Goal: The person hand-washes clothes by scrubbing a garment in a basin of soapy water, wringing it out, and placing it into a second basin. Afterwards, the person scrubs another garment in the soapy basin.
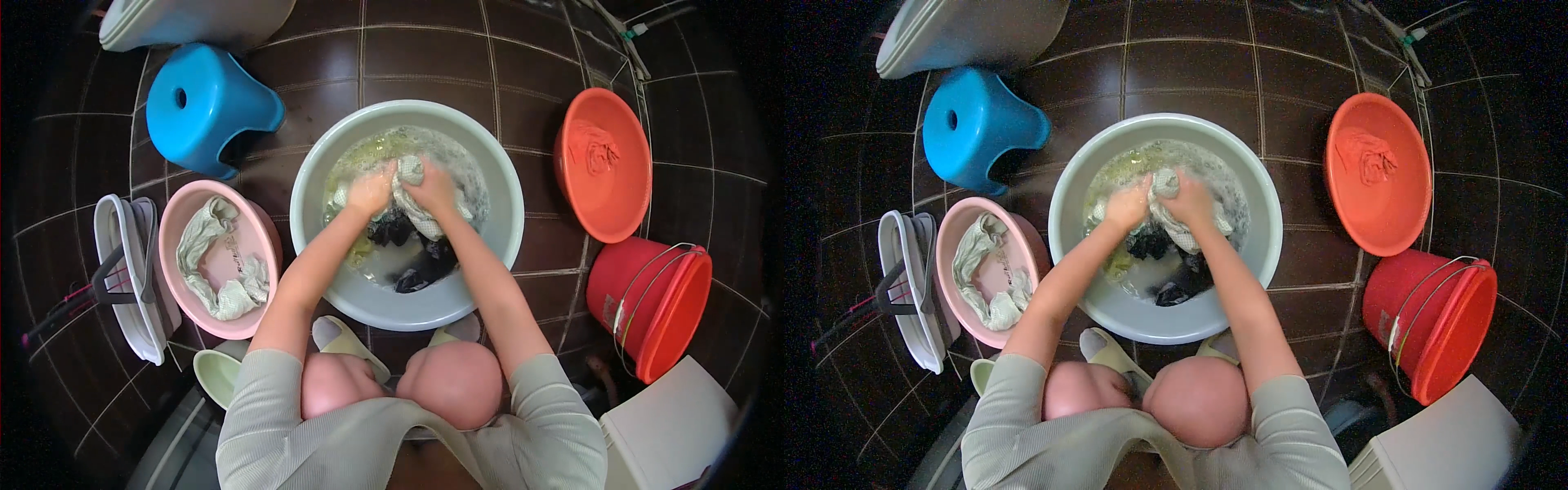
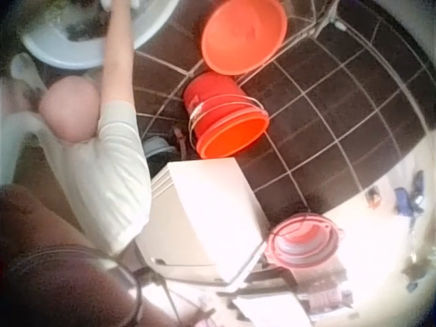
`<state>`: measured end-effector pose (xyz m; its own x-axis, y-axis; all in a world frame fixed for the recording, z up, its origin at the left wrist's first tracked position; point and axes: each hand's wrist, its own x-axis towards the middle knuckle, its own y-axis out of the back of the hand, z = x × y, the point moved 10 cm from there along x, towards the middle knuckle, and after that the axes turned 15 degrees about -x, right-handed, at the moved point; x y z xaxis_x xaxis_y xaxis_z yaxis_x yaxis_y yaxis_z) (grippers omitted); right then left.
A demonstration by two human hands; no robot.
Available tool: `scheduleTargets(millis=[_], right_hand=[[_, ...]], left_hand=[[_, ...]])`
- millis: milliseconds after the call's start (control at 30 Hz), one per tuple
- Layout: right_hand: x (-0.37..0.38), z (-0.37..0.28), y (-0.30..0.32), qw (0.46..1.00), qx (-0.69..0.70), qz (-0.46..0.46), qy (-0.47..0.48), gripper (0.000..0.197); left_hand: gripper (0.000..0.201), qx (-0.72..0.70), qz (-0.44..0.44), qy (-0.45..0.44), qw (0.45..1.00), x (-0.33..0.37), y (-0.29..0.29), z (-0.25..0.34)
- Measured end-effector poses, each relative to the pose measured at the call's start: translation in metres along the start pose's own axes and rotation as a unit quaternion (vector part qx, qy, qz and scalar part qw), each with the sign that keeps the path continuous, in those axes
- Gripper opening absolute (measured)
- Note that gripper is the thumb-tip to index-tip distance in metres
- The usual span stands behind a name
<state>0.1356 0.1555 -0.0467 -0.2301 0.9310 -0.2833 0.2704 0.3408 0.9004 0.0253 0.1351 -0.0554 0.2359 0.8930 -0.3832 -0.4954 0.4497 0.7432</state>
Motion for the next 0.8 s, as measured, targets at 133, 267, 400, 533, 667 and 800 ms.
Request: scheduleTargets(millis=[133, 267, 400, 533, 667, 800], right_hand=[[-0.002, 0.014, -0.013, 0.935, 0.317, -0.158, 0.000, 0.053], [-0.023, -0.003, 0.036, 0.961, 0.252, -0.107, 0.022, 0.056], [-0.041, 0.032, 0.096, 0.943, 0.303, 0.000, -0.134, 0.049], [-0.056, -0.022, 0.151, 0.924, 0.373, 0.076, 0.014, 0.043], [-0.077, -0.087, 0.166, 0.888, 0.415, 0.090, 0.179, 0.056], [-0.097, -0.113, 0.161, 0.859, 0.463, 0.053, 0.211, 0.069]], left_hand=[[0.049, -0.129, 0.012, -0.025, 0.991, -0.019, 0.029, 0.010], [0.054, -0.007, 0.165, -0.098, 0.981, -0.068, 0.079, 0.003], [0.062, -0.220, 0.105, 0.082, 0.966, -0.076, 0.122, 0.011], [0.062, -0.364, 0.235, 0.042, 0.900, -0.083, 0.148, 0.032], [0.061, -0.666, 0.093, 0.098, 0.734, -0.094, 0.120, 0.089], [0.034, -0.686, 0.086, 0.001, 0.723, -0.105, 0.134, 0.094]])
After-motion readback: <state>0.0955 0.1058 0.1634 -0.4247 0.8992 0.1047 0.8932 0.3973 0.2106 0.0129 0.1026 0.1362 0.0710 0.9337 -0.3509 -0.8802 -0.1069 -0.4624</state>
